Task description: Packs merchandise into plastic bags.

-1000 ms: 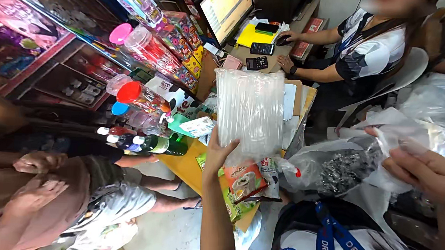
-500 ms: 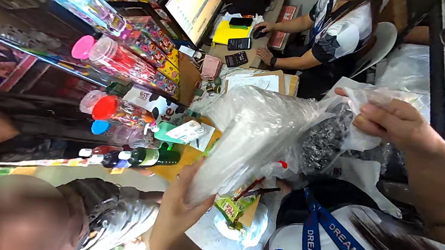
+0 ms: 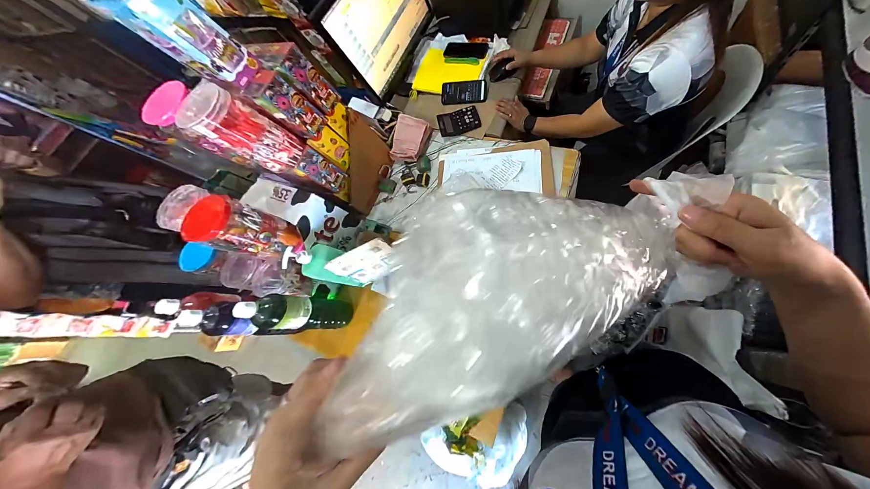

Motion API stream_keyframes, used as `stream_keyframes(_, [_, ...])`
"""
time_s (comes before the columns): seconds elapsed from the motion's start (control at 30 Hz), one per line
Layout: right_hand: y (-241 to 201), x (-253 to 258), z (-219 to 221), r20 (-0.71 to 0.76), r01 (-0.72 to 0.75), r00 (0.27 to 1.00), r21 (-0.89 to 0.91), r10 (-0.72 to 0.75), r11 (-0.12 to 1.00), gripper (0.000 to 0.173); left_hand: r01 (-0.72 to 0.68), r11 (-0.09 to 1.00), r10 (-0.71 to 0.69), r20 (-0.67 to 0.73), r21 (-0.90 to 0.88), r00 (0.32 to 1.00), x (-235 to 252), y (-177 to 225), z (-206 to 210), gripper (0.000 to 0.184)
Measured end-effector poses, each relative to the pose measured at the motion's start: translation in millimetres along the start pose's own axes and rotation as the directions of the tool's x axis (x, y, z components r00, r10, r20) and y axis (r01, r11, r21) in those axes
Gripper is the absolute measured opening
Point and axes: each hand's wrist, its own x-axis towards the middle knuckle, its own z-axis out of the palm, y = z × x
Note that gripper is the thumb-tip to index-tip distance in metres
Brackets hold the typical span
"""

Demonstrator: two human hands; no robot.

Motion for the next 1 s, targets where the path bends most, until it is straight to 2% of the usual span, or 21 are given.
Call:
stream_keyframes(0.1, [-2, 0, 2, 0.028, -0.009, 1.000, -0.016, 0.010, 1.000, 0.037, -0.031, 0.969, 0.018, 0.055, 0.246, 0.998, 27, 26, 24, 0.066])
stream_keyframes(0.2, [-4, 4, 7, 0.037, -0.014, 0.999, -0.019, 0.014, 1.000, 0.028, -0.067, 0.895, 0.035, 0.080, 0.440, 0.996, 50, 61, 64, 0.059])
stream_keyframes(0.37, [3, 17, 6, -0.002, -0.007, 1.000, 0.037, 0.007, 0.999, 0.040, -0.003, 0.861, -0.008, 0.019, 0.508, 1.000, 59, 82, 124, 0.069])
stream_keyframes(0.47, [8, 20, 5, -0.011, 0.014, 1.000, 0.010, -0.014, 1.000, 0.041, 0.002, 0.835, -0.065, 0.095, 0.550, 0.993, 51, 83, 158, 0.062])
stream_keyframes(0.57, [14, 20, 11, 0.004, -0.029, 1.000, -0.137, 0.030, 0.990, 0.039, -0.097, 0.846, -0.115, 0.356, 0.524, 0.927, 52, 78, 171, 0.065])
stream_keyframes(0.63, [16, 17, 18, 0.068, -0.035, 0.996, -0.226, 0.052, 0.973, 0.036, -0.118, 0.862, -0.147, 0.466, 0.492, 0.872, 61, 77, 173, 0.069])
stream_keyframes(0.7, [15, 14, 31, 0.142, -0.034, 0.987, -0.304, 0.081, 0.952, 0.038, -0.075, 0.889, -0.170, 0.479, 0.451, 0.861, 75, 79, 176, 0.068])
stream_keyframes(0.8, [15, 8, 52, 0.235, 0.000, 0.967, -0.368, 0.093, 0.930, 0.041, -0.005, 0.890, -0.215, 0.429, 0.456, 0.877, 98, 100, 191, 0.051])
stream_keyframes(0.9, [16, -3, 42, 0.208, 0.054, 0.978, -0.361, 0.024, 0.931, 0.033, 0.015, 0.875, -0.243, 0.413, 0.484, 0.878, 120, 117, 212, 0.043])
stream_keyframes(0.97, [17, -13, 25, 0.120, 0.043, 0.993, -0.306, -0.007, 0.951, 0.029, 0.051, 0.951, -0.224, 0.563, 0.306, 0.796, 135, 119, 217, 0.050])
stream_keyframes(1.0, [20, -14, 17, 0.068, 0.030, 0.998, -0.236, -0.014, 0.971, 0.026, 0.061, 0.984, -0.157, 0.636, 0.170, 0.756, 140, 113, 215, 0.057])
